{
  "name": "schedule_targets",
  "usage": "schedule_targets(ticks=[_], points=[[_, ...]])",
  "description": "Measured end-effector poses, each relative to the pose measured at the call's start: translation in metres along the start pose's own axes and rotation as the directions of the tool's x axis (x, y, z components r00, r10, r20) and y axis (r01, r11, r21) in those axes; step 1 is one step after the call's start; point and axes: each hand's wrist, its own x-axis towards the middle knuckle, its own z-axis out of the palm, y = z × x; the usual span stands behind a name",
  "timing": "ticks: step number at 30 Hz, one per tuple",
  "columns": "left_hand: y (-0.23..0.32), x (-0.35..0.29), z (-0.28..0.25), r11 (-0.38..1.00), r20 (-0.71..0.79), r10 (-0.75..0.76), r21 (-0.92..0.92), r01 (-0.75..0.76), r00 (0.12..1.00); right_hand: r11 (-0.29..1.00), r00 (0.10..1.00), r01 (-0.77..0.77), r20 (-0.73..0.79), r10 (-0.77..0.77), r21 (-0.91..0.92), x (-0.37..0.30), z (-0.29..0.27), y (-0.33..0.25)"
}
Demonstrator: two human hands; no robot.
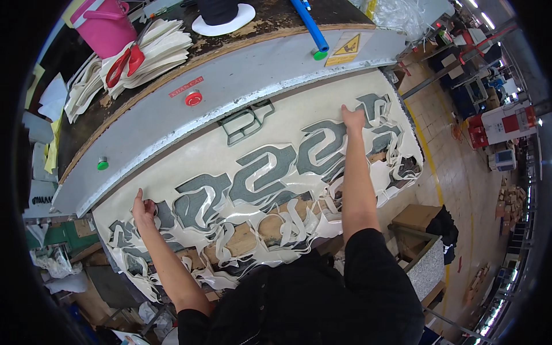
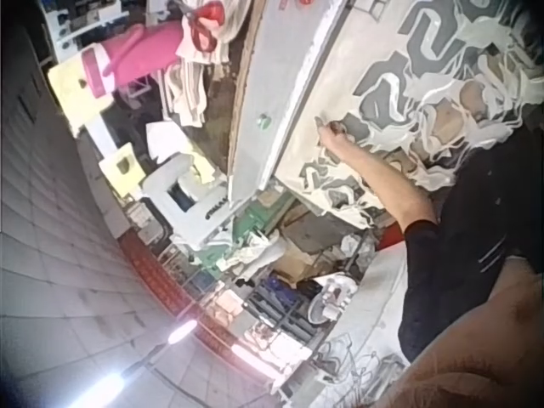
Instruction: Using a mallet and dies to cut and prepare shoe upper components on an industrial press.
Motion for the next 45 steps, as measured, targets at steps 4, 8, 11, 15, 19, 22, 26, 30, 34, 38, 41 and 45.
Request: schedule_targets(ticks=[4,8,11,15,19,22,26,30,34,38,41,45], points=[[-0.001,0.019,-0.035,0.984,0.027,0.036,-0.176,-0.030,0.999,0.925,0.963,-0.141,0.268,0.044,0.353,-0.003,0.012,-0.029],[-0.011,0.030,-0.027,0.991,-0.005,0.096,-0.093,-0.096,0.995,0.672,0.853,-0.478,0.480,0.204,0.566,0.021,0.004,-0.034],[-0.013,0.021,-0.020,0.992,0.010,0.118,0.030,-0.118,0.993,0.891,0.754,-0.434,0.594,0.280,0.131,0.029,-0.007,-0.021],[-0.007,0.013,-0.027,0.963,0.026,0.150,0.223,-0.152,0.988,0.830,0.746,-0.500,0.610,0.268,0.247,0.027,0.003,-0.022],[-0.010,0.013,-0.031,0.949,0.097,0.185,0.240,-0.203,0.978,0.912,0.819,-0.358,0.536,0.205,0.198,0.033,0.012,-0.006],[-0.015,0.015,-0.020,0.949,0.101,0.196,0.232,-0.215,0.975,0.946,0.893,-0.274,0.410,0.184,0.172,0.045,0.014,-0.001],[-0.012,0.010,-0.044,0.943,0.034,0.210,0.257,-0.212,0.977,0.726,0.729,-0.550,0.662,0.175,0.413,0.019,0.018,-0.036],[-0.015,0.016,-0.026,0.945,0.077,0.195,0.251,-0.209,0.978,0.874,0.823,-0.397,0.530,0.204,0.280,0.042,0.018,-0.024],[-0.018,0.008,-0.026,0.938,0.034,0.228,0.259,-0.229,0.973,0.929,0.849,-0.326,0.487,0.204,0.178,0.036,0.019,-0.027],[-0.019,0.017,-0.035,0.932,0.075,0.249,0.251,-0.260,0.966,0.944,0.793,-0.303,0.585,0.173,0.131,0.042,0.015,-0.029],[-0.022,0.019,-0.030,0.933,0.080,0.247,0.249,-0.259,0.966,0.968,0.809,-0.227,0.575,0.124,0.110,0.044,0.013,-0.032],[-0.021,0.017,-0.040,0.928,0.000,0.269,0.268,-0.259,0.963,0.944,0.899,0.017,0.418,0.130,-0.330,0.026,0.021,-0.061]])
